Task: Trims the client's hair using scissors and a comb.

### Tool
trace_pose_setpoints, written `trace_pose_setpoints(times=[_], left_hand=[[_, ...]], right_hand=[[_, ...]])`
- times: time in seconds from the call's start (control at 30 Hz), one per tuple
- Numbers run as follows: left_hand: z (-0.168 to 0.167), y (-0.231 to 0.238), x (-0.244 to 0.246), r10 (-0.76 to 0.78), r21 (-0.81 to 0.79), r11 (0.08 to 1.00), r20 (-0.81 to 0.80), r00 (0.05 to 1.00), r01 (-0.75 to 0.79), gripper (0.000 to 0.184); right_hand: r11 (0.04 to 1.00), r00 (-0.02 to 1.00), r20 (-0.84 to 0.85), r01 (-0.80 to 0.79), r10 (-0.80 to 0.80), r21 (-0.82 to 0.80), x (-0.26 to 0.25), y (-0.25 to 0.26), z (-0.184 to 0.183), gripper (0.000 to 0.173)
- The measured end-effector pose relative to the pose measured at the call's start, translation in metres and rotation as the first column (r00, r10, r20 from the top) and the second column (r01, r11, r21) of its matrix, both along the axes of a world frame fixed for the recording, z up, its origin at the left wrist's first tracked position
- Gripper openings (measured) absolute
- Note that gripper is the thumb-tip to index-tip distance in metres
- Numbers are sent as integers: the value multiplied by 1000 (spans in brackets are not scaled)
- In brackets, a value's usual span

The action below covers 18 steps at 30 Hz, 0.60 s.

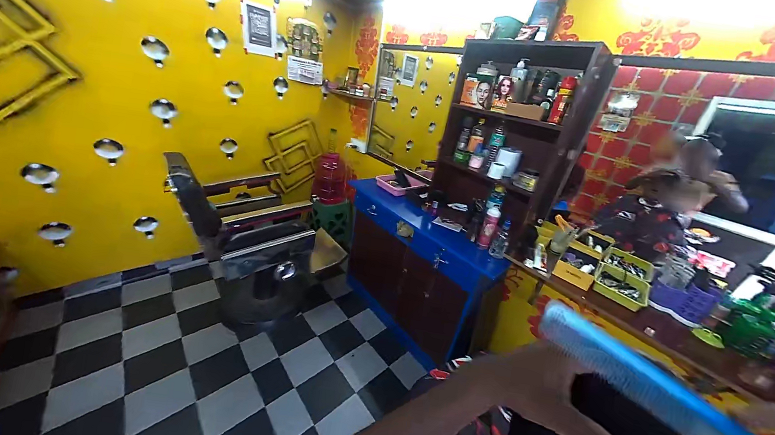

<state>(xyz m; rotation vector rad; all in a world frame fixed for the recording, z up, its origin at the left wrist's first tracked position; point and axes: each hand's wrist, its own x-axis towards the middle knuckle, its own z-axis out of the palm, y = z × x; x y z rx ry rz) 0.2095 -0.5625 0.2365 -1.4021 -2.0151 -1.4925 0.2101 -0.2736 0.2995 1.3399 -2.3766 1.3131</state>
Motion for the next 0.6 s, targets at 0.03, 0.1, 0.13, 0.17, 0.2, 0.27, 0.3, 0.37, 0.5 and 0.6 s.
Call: trace_pose_setpoints(times=[0.03,0.1,0.13,0.17,0.2,0.27,0.3,0.37,0.5,0.6], left_hand=[[1,0,0,28,-63,998,-43,999,-30,70],[-1,5,-5,22,-103,994,-120,993,-34,68],[-4,6,-7,16,-95,995,-129,991,-28,65],[-6,7,-8,10,-79,997,-129,992,-21,61],[-8,8,-9,4,-64,998,-123,992,-12,57],[-9,8,-9,11,-67,998,-123,992,-20,50],[-9,7,-8,29,-73,997,-138,990,-39,47],[-8,5,-5,32,-35,999,-147,989,-37,46],[-11,-30,0,39,358,933,-24,999,-27,49],[-39,-64,-1,20,242,970,92,996,-41,33]], right_hand=[[993,995,-17,101,-102,-56,-4,1,2,28],[939,948,-14,312,-317,-144,-15,-3,7,23],[918,931,34,365,-364,-152,-21,-6,12,21],[910,918,87,396,-387,-125,-26,-8,16,19],[910,908,126,410,-400,-67,-33,-10,19,16],[930,904,216,361,-368,76,-44,-10,20,12],[945,902,282,305,-326,118,-47,-10,18,12],[977,893,399,179,-210,115,-51,-5,14,13],[996,882,464,69,-86,53,-48,4,7,13],[999,878,477,19,-36,40,-40,6,3,14]])
